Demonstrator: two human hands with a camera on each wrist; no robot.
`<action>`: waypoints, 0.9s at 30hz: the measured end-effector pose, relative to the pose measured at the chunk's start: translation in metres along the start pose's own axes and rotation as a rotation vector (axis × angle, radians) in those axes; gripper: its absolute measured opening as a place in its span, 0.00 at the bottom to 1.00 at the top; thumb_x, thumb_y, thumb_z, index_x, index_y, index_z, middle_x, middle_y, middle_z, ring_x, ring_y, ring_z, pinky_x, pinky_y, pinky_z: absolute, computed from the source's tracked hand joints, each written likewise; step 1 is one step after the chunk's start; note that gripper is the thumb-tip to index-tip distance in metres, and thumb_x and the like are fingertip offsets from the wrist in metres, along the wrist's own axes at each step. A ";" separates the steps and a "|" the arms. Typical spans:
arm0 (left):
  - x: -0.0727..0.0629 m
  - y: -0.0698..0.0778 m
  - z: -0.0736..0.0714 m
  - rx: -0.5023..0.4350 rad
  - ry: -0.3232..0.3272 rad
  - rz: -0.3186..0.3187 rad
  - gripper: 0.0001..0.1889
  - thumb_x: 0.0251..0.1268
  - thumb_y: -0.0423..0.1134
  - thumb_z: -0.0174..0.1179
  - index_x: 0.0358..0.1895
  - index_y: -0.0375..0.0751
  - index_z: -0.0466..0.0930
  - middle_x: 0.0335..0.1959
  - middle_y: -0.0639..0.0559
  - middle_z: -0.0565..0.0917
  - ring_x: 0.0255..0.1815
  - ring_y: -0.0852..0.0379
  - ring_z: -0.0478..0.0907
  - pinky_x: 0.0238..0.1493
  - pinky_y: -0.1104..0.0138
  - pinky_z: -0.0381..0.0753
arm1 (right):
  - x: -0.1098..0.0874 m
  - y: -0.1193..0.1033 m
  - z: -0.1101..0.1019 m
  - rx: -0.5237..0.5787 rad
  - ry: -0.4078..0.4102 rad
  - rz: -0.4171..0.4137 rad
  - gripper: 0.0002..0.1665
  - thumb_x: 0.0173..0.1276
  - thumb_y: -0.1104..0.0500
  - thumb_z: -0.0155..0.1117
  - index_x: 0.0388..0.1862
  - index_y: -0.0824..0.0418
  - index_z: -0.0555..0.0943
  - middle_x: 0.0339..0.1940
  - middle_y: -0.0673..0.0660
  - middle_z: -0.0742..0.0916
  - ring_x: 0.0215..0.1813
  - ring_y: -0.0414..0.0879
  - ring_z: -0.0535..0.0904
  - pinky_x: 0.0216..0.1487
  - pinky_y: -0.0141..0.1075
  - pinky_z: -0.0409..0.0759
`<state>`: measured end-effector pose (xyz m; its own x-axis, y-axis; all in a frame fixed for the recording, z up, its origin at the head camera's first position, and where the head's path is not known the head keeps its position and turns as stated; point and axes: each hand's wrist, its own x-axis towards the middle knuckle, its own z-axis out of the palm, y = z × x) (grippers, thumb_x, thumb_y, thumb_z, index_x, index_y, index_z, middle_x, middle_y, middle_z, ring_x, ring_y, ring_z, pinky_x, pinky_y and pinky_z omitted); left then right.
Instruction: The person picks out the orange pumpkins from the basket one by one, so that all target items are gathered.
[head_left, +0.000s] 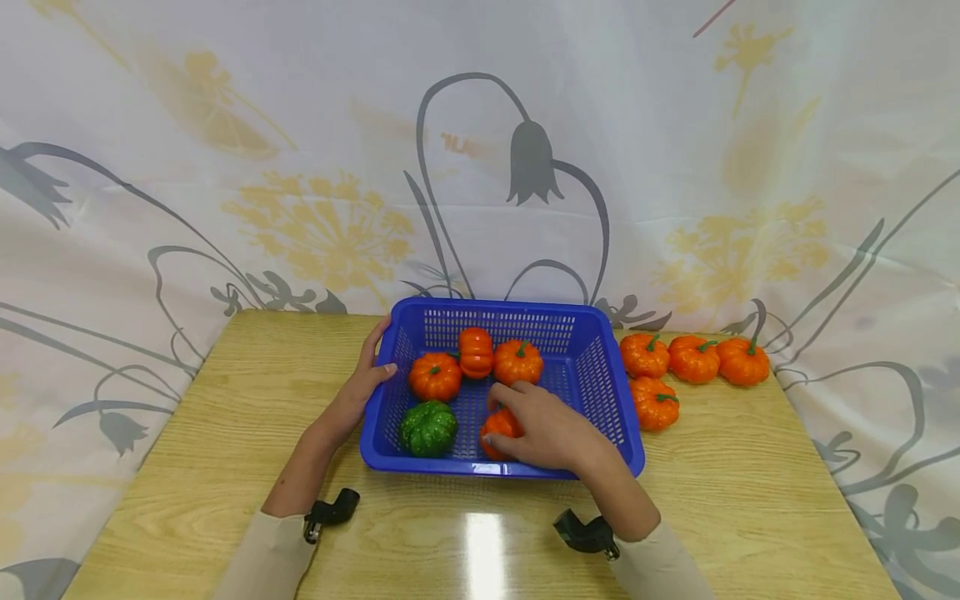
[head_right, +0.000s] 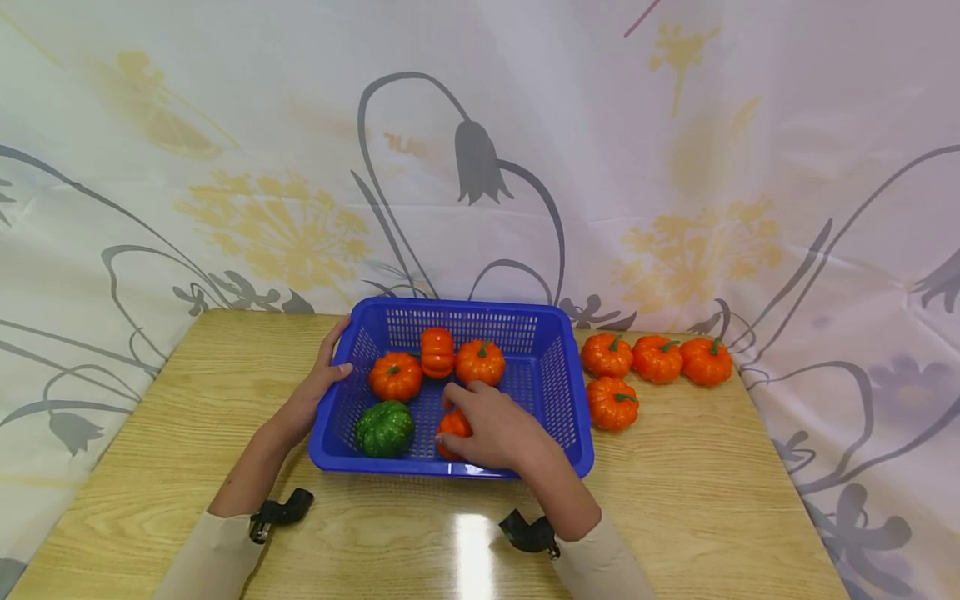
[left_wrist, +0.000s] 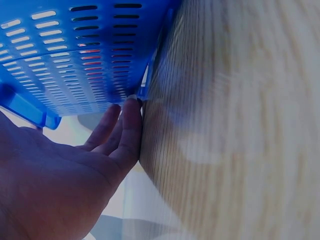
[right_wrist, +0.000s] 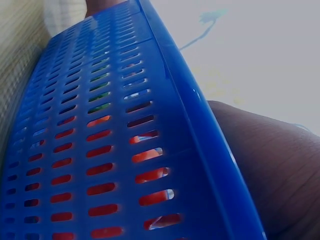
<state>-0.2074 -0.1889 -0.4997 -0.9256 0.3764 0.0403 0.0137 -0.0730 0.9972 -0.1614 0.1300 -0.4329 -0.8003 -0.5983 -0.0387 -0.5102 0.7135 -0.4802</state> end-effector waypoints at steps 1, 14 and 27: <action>0.000 0.000 0.000 0.001 -0.001 0.000 0.41 0.82 0.36 0.42 0.88 0.63 0.32 0.86 0.35 0.50 0.79 0.30 0.60 0.64 0.57 0.80 | 0.000 0.000 0.000 -0.001 0.002 -0.001 0.16 0.71 0.47 0.72 0.52 0.50 0.81 0.40 0.50 0.81 0.37 0.44 0.76 0.35 0.39 0.77; -0.001 0.002 0.000 0.013 0.007 0.001 0.41 0.83 0.36 0.41 0.88 0.61 0.31 0.85 0.33 0.51 0.78 0.30 0.62 0.63 0.58 0.81 | -0.008 0.005 -0.003 0.004 0.063 -0.027 0.23 0.76 0.47 0.66 0.63 0.55 0.85 0.58 0.56 0.85 0.50 0.47 0.82 0.51 0.45 0.83; 0.000 0.000 0.000 0.001 0.002 0.007 0.41 0.82 0.36 0.42 0.88 0.63 0.32 0.86 0.34 0.50 0.78 0.30 0.61 0.63 0.57 0.80 | -0.015 0.005 0.001 0.008 0.161 -0.067 0.24 0.73 0.41 0.71 0.63 0.49 0.84 0.60 0.53 0.82 0.51 0.46 0.81 0.51 0.44 0.84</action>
<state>-0.2069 -0.1886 -0.5000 -0.9263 0.3739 0.0473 0.0208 -0.0745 0.9970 -0.1521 0.1424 -0.4353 -0.8049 -0.5779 0.1347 -0.5624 0.6706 -0.4837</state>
